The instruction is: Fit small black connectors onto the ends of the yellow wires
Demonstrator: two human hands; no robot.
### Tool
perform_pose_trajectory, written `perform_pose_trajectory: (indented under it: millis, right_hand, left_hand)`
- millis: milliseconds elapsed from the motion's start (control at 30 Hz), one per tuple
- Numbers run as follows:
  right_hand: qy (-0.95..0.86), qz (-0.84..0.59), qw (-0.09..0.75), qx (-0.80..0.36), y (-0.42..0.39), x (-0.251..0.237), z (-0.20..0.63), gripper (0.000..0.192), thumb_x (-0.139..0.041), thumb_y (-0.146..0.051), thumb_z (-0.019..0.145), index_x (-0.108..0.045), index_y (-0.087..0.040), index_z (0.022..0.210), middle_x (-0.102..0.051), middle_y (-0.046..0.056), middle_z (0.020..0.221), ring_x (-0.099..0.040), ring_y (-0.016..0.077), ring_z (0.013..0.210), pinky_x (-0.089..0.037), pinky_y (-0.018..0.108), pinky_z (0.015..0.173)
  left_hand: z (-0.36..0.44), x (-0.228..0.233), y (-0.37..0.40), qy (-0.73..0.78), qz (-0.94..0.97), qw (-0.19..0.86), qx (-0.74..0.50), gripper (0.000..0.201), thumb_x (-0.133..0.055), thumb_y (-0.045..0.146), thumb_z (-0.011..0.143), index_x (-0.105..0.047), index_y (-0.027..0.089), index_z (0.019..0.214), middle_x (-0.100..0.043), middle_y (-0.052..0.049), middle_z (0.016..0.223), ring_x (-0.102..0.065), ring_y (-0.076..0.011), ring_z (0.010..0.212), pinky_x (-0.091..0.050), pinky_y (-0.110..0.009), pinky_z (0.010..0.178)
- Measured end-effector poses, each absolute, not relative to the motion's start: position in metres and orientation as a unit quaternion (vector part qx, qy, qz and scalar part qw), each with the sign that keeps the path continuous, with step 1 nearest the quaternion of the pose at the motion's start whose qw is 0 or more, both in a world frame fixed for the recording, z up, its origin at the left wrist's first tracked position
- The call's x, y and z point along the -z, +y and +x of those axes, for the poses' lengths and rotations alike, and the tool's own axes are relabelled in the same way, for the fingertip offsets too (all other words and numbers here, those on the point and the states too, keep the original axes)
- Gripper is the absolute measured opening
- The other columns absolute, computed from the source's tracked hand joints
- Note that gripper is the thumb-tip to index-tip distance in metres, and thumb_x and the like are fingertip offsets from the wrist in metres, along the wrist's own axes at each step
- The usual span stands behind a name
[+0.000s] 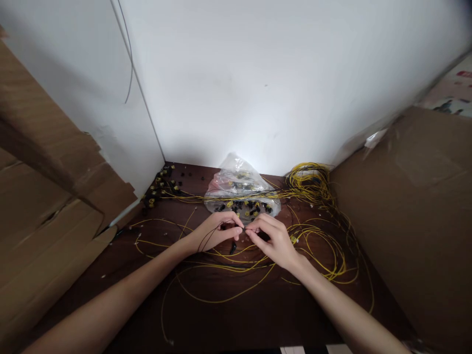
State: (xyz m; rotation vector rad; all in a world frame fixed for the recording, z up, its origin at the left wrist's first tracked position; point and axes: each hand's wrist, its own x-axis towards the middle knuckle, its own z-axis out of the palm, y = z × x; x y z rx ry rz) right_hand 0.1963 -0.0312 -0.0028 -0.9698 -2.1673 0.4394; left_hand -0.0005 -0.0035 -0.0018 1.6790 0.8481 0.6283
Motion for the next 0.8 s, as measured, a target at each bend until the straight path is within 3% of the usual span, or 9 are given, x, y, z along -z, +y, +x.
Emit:
perform_pose_trajectory:
  millis: [800]
  right_hand:
    - [-0.839,-0.374,0.355,-0.173,-0.0314,0.0026,0.1962,0.008,-0.051,-0.017,0.085,-0.058,-0.016,0.08,-0.055,0.003,0.074,-0.049,0.013,0.069,-0.04,0.026,0.064]
  left_hand:
    - [-0.0014,0.0023,-0.0033,0.358,0.712,0.543,-0.266,0.014,-0.055,0.026,0.079,-0.058,0.014,0.087,-0.063,0.0,0.066,-0.059,-0.0128,0.065,-0.042,-0.023,0.06]
